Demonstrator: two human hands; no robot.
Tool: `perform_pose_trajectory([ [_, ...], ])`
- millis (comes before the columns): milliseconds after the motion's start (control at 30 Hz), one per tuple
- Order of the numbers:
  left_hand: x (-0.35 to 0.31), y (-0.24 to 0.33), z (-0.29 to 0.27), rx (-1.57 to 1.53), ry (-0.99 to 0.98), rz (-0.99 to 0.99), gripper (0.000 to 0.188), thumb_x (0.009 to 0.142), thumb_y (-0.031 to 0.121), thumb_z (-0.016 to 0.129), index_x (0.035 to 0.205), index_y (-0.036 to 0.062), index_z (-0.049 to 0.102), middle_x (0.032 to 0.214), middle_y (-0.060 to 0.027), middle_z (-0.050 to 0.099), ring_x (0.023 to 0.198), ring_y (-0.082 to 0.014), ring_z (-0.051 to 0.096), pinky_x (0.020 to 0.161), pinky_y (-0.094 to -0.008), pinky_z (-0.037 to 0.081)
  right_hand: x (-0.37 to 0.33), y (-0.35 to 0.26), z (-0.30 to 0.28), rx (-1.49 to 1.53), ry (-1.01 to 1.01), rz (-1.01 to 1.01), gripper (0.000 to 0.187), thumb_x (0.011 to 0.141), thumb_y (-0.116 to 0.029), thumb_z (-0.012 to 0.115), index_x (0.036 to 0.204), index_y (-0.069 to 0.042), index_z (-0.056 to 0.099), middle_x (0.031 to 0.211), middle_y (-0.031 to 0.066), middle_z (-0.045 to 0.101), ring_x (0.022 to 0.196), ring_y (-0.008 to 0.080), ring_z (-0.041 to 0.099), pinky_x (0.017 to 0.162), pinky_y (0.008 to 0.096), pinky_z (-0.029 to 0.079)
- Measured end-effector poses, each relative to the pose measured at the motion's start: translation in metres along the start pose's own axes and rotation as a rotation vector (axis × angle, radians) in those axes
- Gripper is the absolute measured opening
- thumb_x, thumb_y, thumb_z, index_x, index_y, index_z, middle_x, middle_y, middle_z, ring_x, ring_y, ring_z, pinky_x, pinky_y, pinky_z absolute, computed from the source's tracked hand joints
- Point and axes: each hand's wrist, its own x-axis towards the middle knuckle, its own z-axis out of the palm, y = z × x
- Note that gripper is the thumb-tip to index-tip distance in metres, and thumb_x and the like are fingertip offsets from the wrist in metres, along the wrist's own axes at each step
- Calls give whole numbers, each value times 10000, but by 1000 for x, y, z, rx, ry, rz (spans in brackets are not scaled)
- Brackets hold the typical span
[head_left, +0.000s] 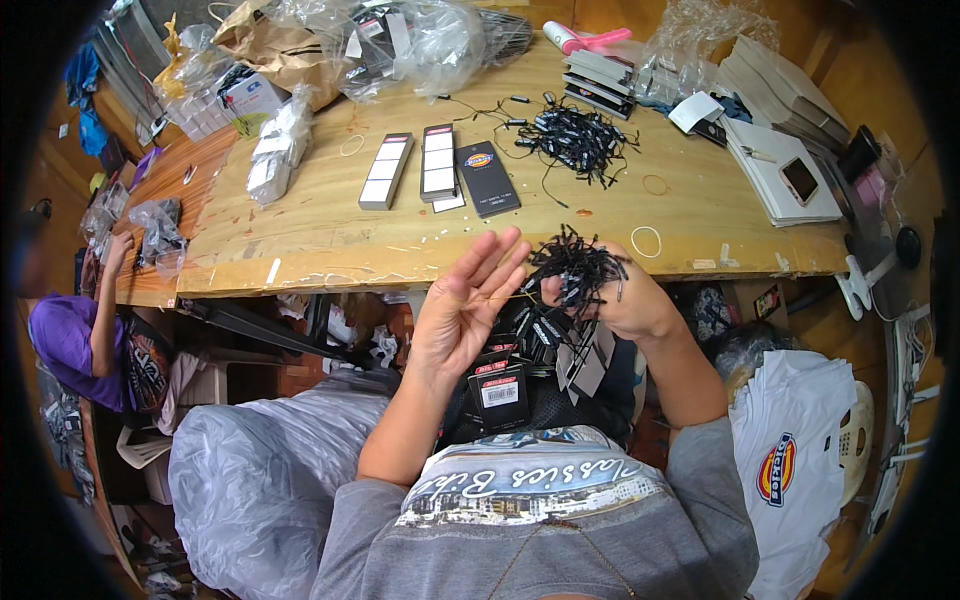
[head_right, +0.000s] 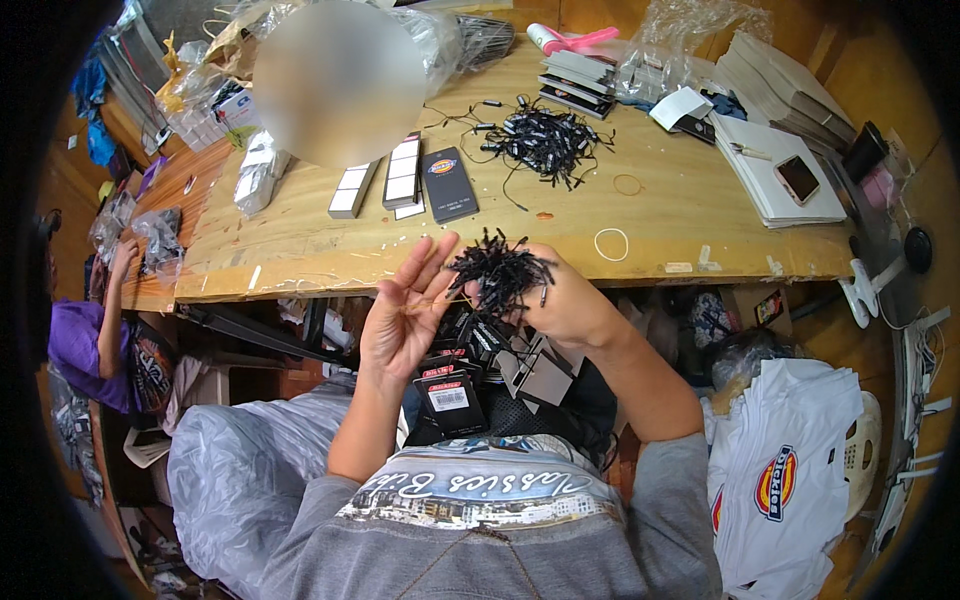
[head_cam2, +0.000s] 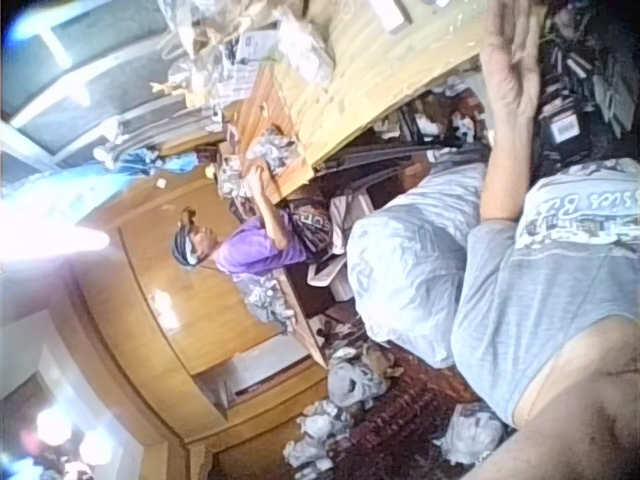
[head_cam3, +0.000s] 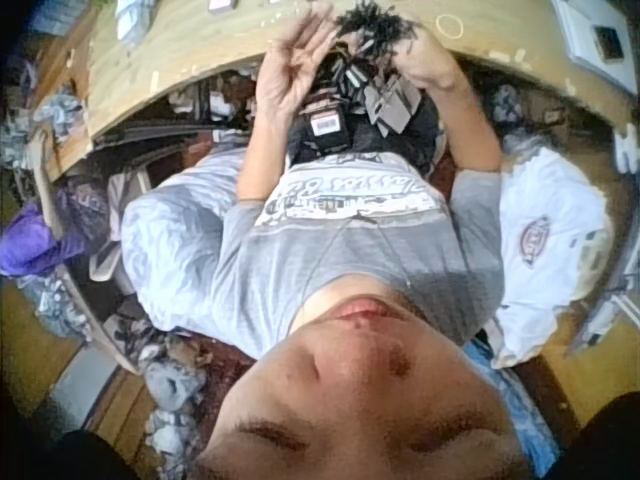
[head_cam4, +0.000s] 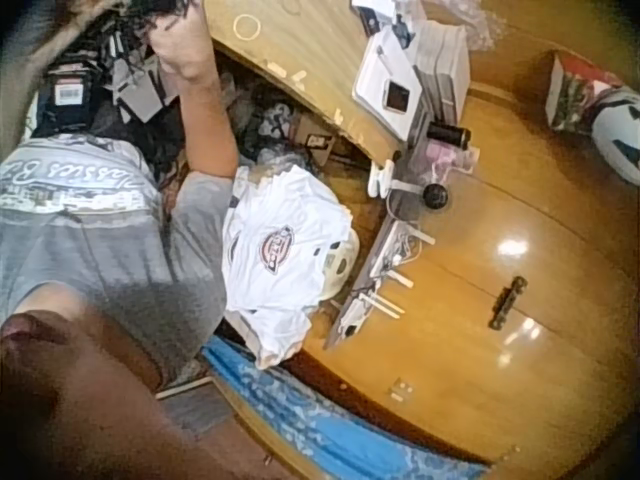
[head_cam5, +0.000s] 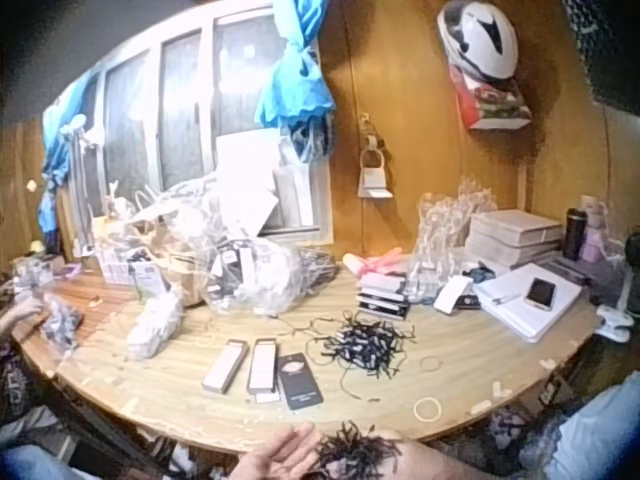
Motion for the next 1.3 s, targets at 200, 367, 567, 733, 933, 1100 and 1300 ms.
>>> perform_pose_trajectory([
  [200,5,13,23,868,118,-237,430,637,51,675,1011,-72,504,953,-114,570,874,-133,539,773,-232,429,11,-6,3,-77,112,141,261,752,2,522,995,-27,432,822,27,553,700,71,531,525,170,410],
  [367,13,7,27,1311,27,-113,247,615,53,693,828,-26,596,730,-49,614,671,-63,552,602,-202,445,24,-16,10,61,-29,101,216,740,-44,562,933,18,488,710,61,533,478,43,414,362,156,279],
  [567,19,0,26,1346,91,-160,160,654,97,661,723,-32,597,615,-29,588,549,-45,498,510,-205,409,31,-25,-6,247,-28,189,217,770,-37,515,974,-34,439,722,61,515,440,36,380,345,138,266],
  [733,29,2,22,1243,82,-325,119,693,78,628,740,-24,589,676,-29,588,603,-54,511,568,-181,408,31,-36,-22,-129,278,-193,220,749,-51,551,950,-92,472,764,47,503,495,52,427,371,146,297],
  [933,33,6,22,1041,100,-352,80,683,53,588,694,-25,573,642,-41,570,570,-52,504,506,-177,387,4,-58,7,-1544,-204,-954,256,565,-82,589,811,-149,602,828,5,485,727,172,455,620,321,365],
  [1100,36,6,17,921,141,-401,74,655,41,591,703,-14,576,625,-26,550,530,-53,477,461,-186,380,13,-30,5,-1999,-467,-1154,104,594,-144,525,689,-113,555,750,-5,452,704,111,442,596,260,362],
  [1300,38,12,20,1066,88,-477,50,655,23,594,688,-10,577,619,-30,548,544,-52,475,476,-193,391,13,-27,12,-2263,-603,-1373,65,594,-144,495,607,-88,464,654,0,345,692,105,397,615,225,355],
])
